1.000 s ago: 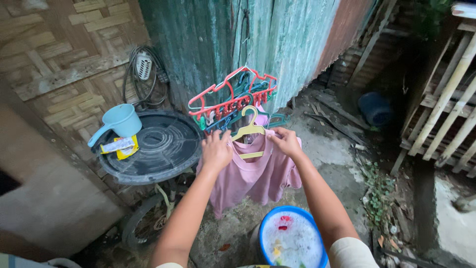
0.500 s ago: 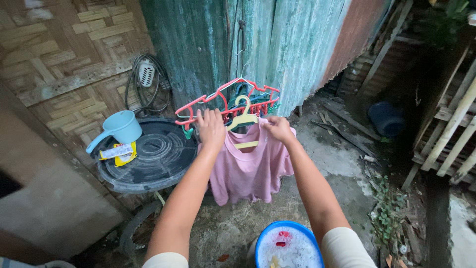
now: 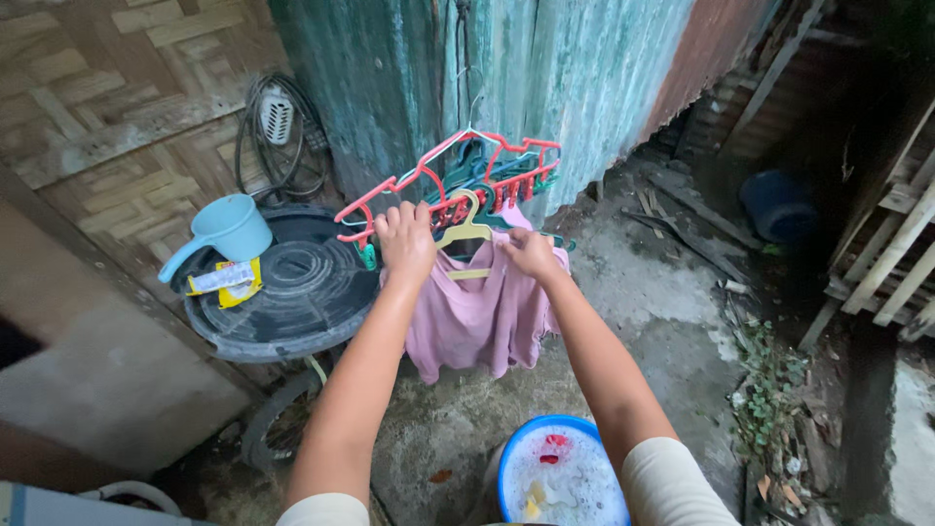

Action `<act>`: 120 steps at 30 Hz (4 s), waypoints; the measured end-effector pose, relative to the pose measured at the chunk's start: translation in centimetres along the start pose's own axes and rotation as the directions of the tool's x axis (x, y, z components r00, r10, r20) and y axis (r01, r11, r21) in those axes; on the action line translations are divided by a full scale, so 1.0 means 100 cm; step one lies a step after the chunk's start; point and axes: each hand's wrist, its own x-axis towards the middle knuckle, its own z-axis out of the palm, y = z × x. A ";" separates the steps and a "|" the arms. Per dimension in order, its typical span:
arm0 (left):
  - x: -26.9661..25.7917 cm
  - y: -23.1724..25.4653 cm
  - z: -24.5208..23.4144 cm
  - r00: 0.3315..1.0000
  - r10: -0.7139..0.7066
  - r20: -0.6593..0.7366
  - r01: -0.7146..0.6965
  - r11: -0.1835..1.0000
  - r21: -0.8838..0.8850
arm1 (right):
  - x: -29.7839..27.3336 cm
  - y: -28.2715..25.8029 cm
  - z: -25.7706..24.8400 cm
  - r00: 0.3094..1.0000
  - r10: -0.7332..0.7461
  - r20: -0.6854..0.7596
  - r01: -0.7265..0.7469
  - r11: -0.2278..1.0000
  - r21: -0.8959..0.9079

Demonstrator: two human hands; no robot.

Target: The person washes clothes in a bucket of soapy water and hangs them on a drying rack using clothes hangers.

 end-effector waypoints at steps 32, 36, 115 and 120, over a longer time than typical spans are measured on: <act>-0.197 0.108 -0.002 0.876 0.415 0.245 -0.176 0.748 -0.640 | -0.369 0.131 0.016 0.971 0.201 -0.130 -0.208 0.977 -0.040; -0.257 0.134 0.002 0.819 0.435 0.375 -0.037 0.692 -0.721 | -0.426 0.138 0.040 0.943 0.330 -0.035 -0.332 0.936 -0.119; -0.443 0.242 0.127 0.244 0.358 0.901 0.390 0.814 -0.430 | -0.541 0.151 0.024 0.655 0.755 -0.033 -0.659 0.592 0.464; -0.474 0.249 0.104 0.169 0.325 0.930 0.309 0.879 -0.363 | -0.577 0.140 0.052 0.650 0.750 -0.122 -0.694 0.652 0.305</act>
